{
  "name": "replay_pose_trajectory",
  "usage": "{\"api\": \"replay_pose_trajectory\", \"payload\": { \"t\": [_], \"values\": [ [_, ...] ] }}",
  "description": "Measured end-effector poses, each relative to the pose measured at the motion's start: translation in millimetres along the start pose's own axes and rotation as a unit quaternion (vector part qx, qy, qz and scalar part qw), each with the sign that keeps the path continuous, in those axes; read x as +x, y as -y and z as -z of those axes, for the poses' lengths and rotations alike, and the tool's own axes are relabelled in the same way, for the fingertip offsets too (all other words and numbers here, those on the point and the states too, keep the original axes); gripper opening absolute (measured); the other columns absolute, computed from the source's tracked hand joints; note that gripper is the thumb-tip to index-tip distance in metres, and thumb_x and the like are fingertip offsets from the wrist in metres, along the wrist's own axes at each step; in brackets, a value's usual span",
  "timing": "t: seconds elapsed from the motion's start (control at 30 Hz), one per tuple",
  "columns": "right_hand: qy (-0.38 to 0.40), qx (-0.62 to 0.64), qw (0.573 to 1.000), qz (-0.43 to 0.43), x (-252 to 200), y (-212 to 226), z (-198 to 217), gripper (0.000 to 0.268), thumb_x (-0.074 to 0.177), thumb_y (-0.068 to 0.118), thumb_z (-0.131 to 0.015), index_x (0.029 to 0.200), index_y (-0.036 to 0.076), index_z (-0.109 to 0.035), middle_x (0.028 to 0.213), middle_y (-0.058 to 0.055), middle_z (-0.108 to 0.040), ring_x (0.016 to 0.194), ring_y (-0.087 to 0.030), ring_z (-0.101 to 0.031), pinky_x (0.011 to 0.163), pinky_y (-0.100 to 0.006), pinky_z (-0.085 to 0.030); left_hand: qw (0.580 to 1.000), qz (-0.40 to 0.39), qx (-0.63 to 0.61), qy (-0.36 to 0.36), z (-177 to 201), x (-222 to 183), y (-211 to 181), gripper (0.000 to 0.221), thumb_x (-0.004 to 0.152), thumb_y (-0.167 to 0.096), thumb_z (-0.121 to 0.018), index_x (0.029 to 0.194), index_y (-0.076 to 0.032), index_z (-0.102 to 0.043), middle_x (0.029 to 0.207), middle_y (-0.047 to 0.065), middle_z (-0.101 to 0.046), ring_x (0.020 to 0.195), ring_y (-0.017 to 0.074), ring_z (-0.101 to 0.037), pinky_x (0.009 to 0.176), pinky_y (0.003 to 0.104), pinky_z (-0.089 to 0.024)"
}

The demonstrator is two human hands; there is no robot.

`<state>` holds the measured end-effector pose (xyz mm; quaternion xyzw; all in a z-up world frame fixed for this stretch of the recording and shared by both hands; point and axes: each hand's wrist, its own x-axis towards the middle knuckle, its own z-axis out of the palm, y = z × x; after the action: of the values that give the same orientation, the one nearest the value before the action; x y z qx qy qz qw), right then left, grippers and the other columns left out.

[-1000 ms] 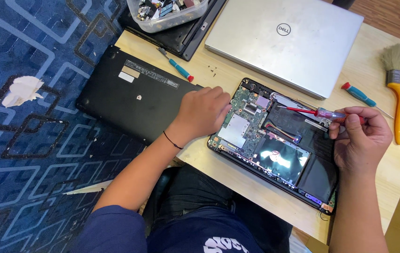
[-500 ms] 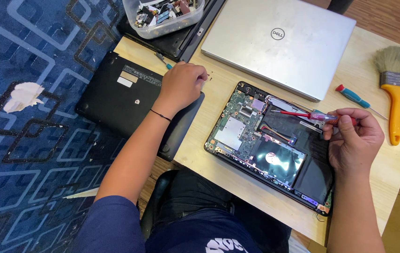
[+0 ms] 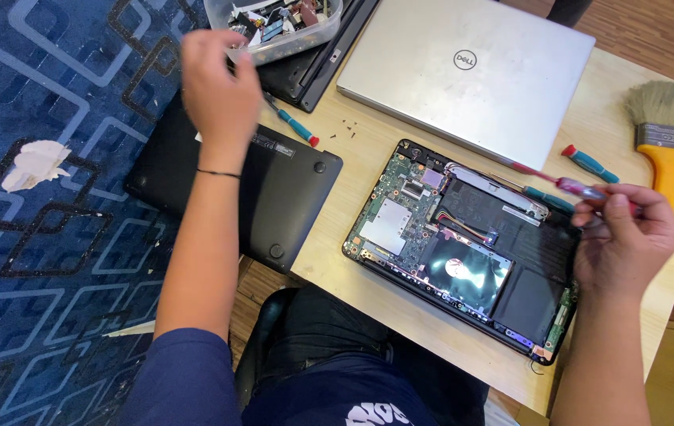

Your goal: Disassembling a laptop and sorting through small electronic components and screws

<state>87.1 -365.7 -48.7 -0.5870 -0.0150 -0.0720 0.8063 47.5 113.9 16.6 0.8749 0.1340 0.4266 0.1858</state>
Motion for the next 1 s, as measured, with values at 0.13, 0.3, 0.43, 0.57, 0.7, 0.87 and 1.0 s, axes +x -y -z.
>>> {"api": "replay_pose_trajectory", "payload": {
  "t": [0.13,0.3,0.43,0.57,0.7,0.87,1.0],
  "values": [
    [-0.025,-0.009,0.999,0.026,15,-7,23,0.007,0.099,0.001,-0.062,0.101,0.005,-0.057,0.096,-0.014,-0.062,0.068,-0.021,-0.06,0.062,-0.023,-0.052,0.99,0.137,0.017,-0.017,-16,15,52,0.028,0.087,-0.017,-0.066,0.112,-0.017,-0.054,0.112,0.009,-0.053,0.099,0.0283,-0.063,0.08,0.043,-0.05],
    [-0.127,0.081,0.985,-0.089,18,1,28,0.017,0.092,0.001,-0.068,0.091,0.013,-0.056,0.084,-0.014,-0.063,0.072,-0.022,-0.063,0.072,-0.026,-0.06,0.861,0.421,-0.271,0.091,-30,33,40,0.033,0.079,-0.01,-0.042,0.102,-0.01,-0.065,0.085,0.007,-0.068,0.045,0.0143,-0.07,0.029,0.018,-0.035],
    [-0.042,0.061,0.986,-0.152,5,26,0,0.02,0.088,0.007,-0.058,0.102,0.022,-0.061,0.127,-0.018,-0.064,0.096,-0.017,-0.063,0.07,-0.019,-0.053,0.846,0.42,-0.319,0.075,-33,35,27,0.031,0.075,-0.002,-0.041,0.09,-0.008,-0.067,0.081,0.004,-0.064,0.049,0.0144,-0.056,0.038,0.02,-0.057],
    [0.203,0.137,0.949,-0.2,-6,33,-22,0.061,0.07,0.004,-0.066,0.13,0.009,-0.056,0.107,-0.025,-0.06,0.064,-0.025,-0.053,0.057,-0.031,-0.045,0.867,0.364,-0.327,0.094,-23,21,-1,0.04,0.074,0.011,-0.04,0.103,-0.003,-0.063,0.095,0.009,-0.071,0.044,0.0142,-0.061,0.035,0.019,-0.057],
    [0.252,0.134,0.936,-0.206,-21,41,-47,0.054,0.08,0.004,-0.064,0.132,0.007,-0.048,0.087,-0.013,-0.053,0.053,-0.01,-0.042,0.044,-0.018,-0.035,0.842,0.312,-0.406,0.17,-13,-20,-34,0.04,0.078,0.009,-0.048,0.115,-0.007,-0.055,0.105,0.009,-0.069,0.077,0.0204,-0.071,0.046,0.027,-0.064],
    [0.315,0.148,0.906,-0.243,-37,45,-59,0.068,0.086,0.023,-0.071,0.141,0.004,-0.037,0.11,-0.022,-0.059,0.047,-0.008,-0.042,0.036,-0.015,-0.035,0.826,0.262,-0.401,0.296,18,-86,-94,0.064,0.068,0.009,-0.053,0.13,-0.005,-0.05,0.114,0.008,-0.067,0.07,0.0058,-0.052,0.057,0.02,-0.045],
    [0.359,-0.046,0.895,-0.26,-45,60,-65,0.078,0.082,0.036,-0.063,0.147,0.01,-0.028,0.053,0.002,-0.045,0.033,-0.004,-0.042,0.027,-0.015,-0.034,0.764,0.295,-0.402,0.409,55,-116,-133,0.07,0.074,0.014,-0.044,0.141,-0.004,-0.037,0.142,0.022,-0.047,0.04,-0.0027,-0.036,0.039,0.007,-0.036]
  ]
}}
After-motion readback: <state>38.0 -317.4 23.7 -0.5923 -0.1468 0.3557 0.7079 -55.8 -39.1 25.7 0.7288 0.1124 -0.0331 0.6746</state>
